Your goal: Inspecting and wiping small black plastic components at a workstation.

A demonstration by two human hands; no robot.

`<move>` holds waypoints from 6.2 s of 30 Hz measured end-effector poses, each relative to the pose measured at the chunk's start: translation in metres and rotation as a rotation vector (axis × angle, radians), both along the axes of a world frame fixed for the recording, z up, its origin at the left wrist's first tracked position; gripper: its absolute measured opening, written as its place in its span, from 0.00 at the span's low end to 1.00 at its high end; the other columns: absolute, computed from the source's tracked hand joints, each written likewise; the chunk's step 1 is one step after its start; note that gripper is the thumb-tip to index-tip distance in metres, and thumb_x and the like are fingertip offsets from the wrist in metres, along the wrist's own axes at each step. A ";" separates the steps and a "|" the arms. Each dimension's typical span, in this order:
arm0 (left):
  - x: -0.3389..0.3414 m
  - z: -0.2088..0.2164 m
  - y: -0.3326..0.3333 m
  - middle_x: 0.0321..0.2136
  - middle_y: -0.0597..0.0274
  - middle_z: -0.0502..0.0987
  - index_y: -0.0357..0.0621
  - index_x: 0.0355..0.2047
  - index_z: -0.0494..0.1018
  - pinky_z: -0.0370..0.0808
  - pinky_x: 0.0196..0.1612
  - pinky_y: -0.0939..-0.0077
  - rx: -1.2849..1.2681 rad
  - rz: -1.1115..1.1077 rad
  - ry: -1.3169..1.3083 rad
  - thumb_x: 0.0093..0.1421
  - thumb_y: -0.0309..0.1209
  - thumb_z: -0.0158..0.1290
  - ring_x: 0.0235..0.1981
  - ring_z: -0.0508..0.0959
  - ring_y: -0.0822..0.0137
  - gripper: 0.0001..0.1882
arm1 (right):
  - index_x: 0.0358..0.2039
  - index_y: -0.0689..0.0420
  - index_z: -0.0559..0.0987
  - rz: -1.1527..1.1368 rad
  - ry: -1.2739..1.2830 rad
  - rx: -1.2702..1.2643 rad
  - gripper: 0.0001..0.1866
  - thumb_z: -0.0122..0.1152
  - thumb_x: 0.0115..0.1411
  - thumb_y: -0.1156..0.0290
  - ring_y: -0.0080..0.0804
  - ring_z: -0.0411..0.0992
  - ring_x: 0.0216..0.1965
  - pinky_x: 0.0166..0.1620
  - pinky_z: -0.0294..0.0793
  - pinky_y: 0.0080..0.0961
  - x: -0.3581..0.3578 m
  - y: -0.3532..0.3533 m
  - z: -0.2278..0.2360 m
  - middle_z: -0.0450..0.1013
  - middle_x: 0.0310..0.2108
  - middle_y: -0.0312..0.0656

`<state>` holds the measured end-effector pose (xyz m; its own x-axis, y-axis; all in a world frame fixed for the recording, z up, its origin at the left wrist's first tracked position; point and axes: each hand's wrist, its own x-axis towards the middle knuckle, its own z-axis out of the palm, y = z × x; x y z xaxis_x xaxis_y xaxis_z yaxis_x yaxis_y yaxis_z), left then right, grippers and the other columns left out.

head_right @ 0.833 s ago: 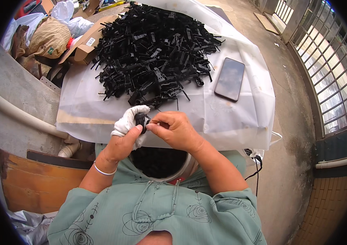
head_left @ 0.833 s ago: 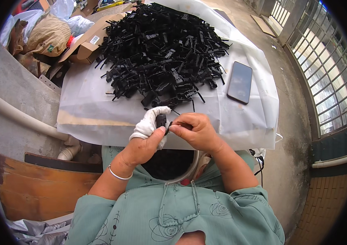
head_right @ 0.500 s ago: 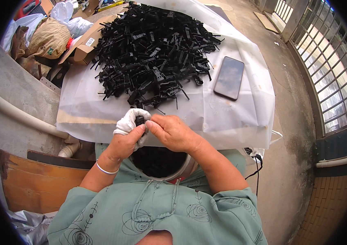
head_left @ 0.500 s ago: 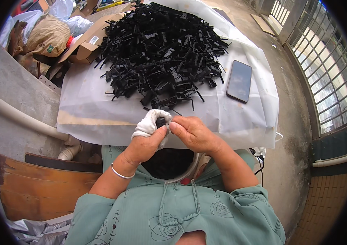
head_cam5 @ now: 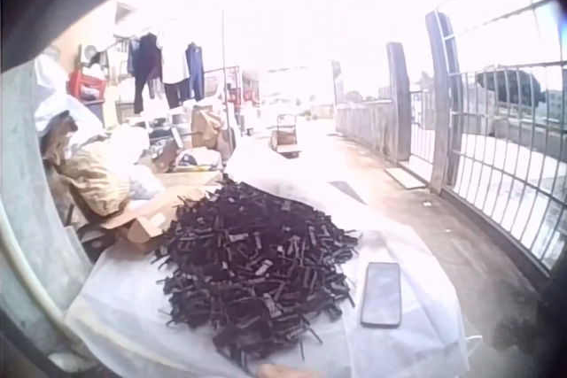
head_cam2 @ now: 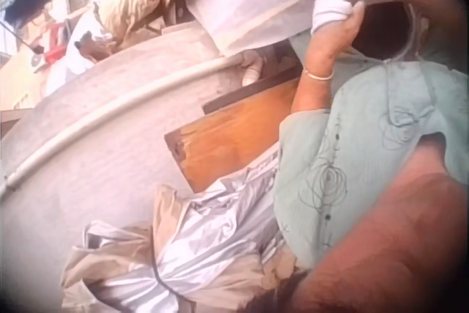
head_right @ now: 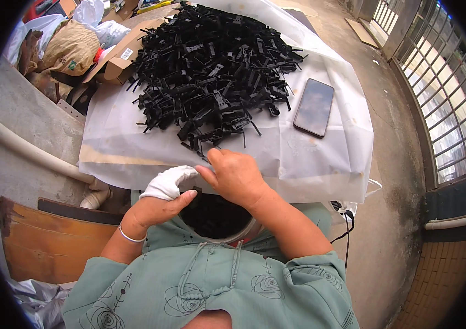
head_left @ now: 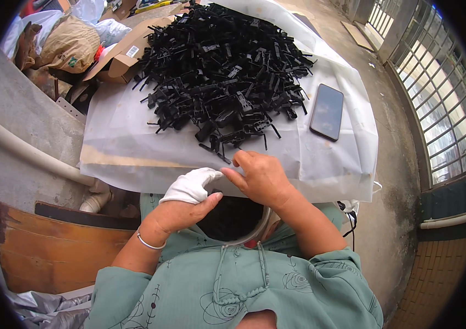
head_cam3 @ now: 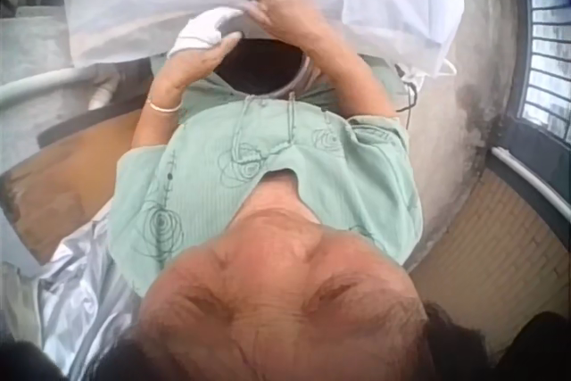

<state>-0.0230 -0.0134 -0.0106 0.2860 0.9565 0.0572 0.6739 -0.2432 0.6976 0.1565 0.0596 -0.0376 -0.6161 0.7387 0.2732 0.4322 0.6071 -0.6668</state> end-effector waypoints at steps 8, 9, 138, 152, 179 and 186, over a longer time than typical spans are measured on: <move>0.000 -0.024 0.017 0.39 0.50 0.73 0.34 0.36 0.72 0.70 0.43 0.72 0.212 0.466 -0.328 0.56 0.30 0.53 0.39 0.74 0.56 0.11 | 0.26 0.57 0.70 -0.026 0.005 0.403 0.07 0.59 0.48 0.73 0.41 0.69 0.20 0.23 0.69 0.34 -0.008 0.003 -0.020 0.66 0.19 0.40; 0.002 -0.023 0.023 0.38 0.51 0.73 0.34 0.38 0.71 0.70 0.43 0.72 0.263 0.413 -0.206 0.56 0.30 0.53 0.38 0.74 0.57 0.12 | 0.26 0.57 0.70 -0.025 0.004 0.401 0.07 0.59 0.48 0.73 0.41 0.69 0.20 0.23 0.69 0.34 -0.008 0.001 -0.020 0.66 0.19 0.40; 0.030 -0.005 0.021 0.33 0.63 0.73 0.36 0.45 0.65 0.71 0.28 0.86 -0.094 0.072 -0.793 0.57 0.23 0.50 0.28 0.72 0.79 0.14 | 0.26 0.58 0.69 -0.003 0.518 -0.462 0.09 0.59 0.58 0.70 0.14 0.56 0.21 0.24 0.58 0.15 0.017 -0.005 0.016 0.61 0.18 0.26; 0.033 -0.004 0.020 0.32 0.51 0.75 0.32 0.39 0.70 0.73 0.37 0.76 0.433 0.131 -0.111 0.52 0.21 0.51 0.31 0.76 0.62 0.13 | 0.24 0.62 0.70 0.039 0.379 -0.394 0.13 0.48 0.63 0.67 0.21 0.60 0.21 0.25 0.63 0.23 0.003 -0.008 0.001 0.64 0.17 0.38; 0.020 -0.006 0.018 0.24 0.69 0.67 0.39 0.48 0.61 0.63 0.20 0.87 -0.400 0.025 -0.932 0.59 0.22 0.43 0.18 0.63 0.83 0.16 | 0.28 0.60 0.71 0.090 0.391 -0.321 0.09 0.58 0.58 0.69 0.23 0.59 0.18 0.23 0.61 0.21 0.012 -0.003 0.007 0.63 0.18 0.36; 0.024 -0.019 0.012 0.31 0.62 0.68 0.36 0.43 0.63 0.67 0.33 0.83 -0.109 0.145 -0.645 0.55 0.20 0.43 0.29 0.68 0.75 0.14 | 0.25 0.61 0.71 0.173 0.201 -0.309 0.11 0.49 0.62 0.69 0.41 0.63 0.18 0.25 0.64 0.31 0.009 -0.006 0.012 0.66 0.18 0.47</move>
